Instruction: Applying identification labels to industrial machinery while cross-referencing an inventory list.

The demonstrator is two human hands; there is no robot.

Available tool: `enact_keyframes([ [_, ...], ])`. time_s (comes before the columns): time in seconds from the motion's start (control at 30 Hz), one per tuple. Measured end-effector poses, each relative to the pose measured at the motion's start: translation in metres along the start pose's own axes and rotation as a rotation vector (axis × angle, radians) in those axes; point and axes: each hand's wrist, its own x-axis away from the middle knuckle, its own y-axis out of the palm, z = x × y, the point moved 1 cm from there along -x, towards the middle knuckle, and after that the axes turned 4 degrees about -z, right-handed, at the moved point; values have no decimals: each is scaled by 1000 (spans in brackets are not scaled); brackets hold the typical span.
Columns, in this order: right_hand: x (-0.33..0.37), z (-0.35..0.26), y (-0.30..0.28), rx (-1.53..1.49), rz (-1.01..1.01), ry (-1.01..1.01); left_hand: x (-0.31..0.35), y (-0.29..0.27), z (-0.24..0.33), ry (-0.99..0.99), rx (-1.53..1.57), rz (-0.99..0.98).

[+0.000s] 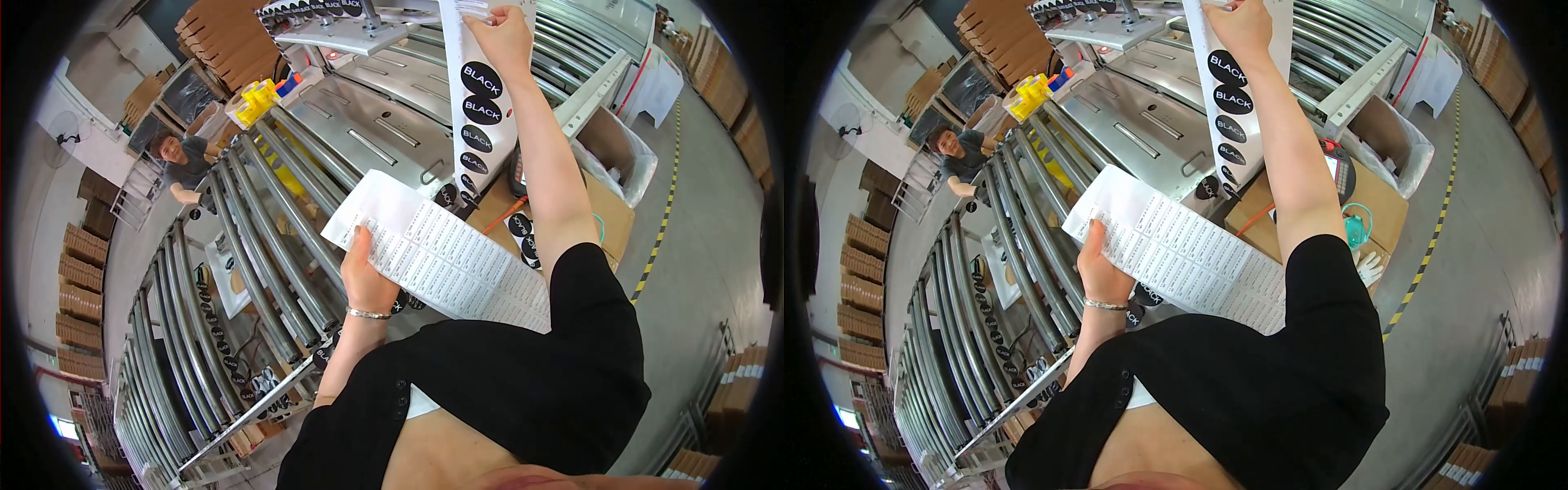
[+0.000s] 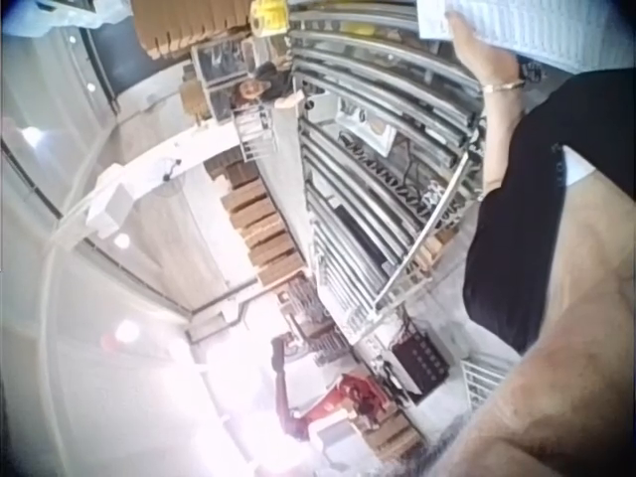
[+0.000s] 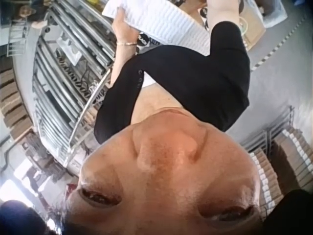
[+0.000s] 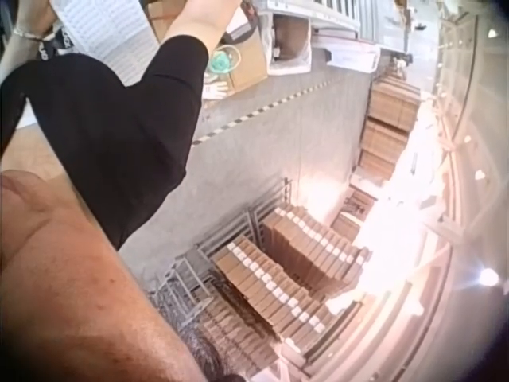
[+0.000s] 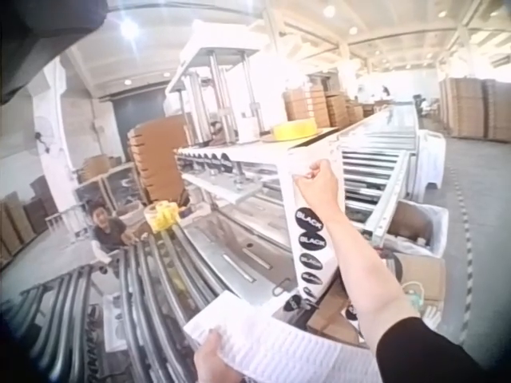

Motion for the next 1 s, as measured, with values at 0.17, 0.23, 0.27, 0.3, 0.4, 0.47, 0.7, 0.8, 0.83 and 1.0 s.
enact_keyframes([
  [0.17,-3,3,13,-27,22,8,2,4,1,-9,-26,28],
  [0.23,-3,3,15,-33,28,15,2,3,0,-10,-25,25],
  [0.27,-3,3,17,-38,34,22,2,3,0,-12,-24,22],
  [0.3,-5,5,17,-37,36,23,2,3,-1,-13,-25,20],
  [0.4,-4,9,18,24,87,21,4,4,-2,-16,-24,14],
  [0.47,6,5,12,397,415,-240,5,5,-3,-9,-33,7],
  [0.7,110,-52,-50,-747,-1052,132,1,2,7,30,-5,33],
  [0.8,136,-68,-68,-843,-1263,84,-3,14,9,36,-20,2],
  [0.83,138,-70,-73,-841,-1268,95,-2,16,9,30,-16,11],
  [1.0,145,-71,-81,-762,-1331,65,1,20,6,16,-16,-27],
])
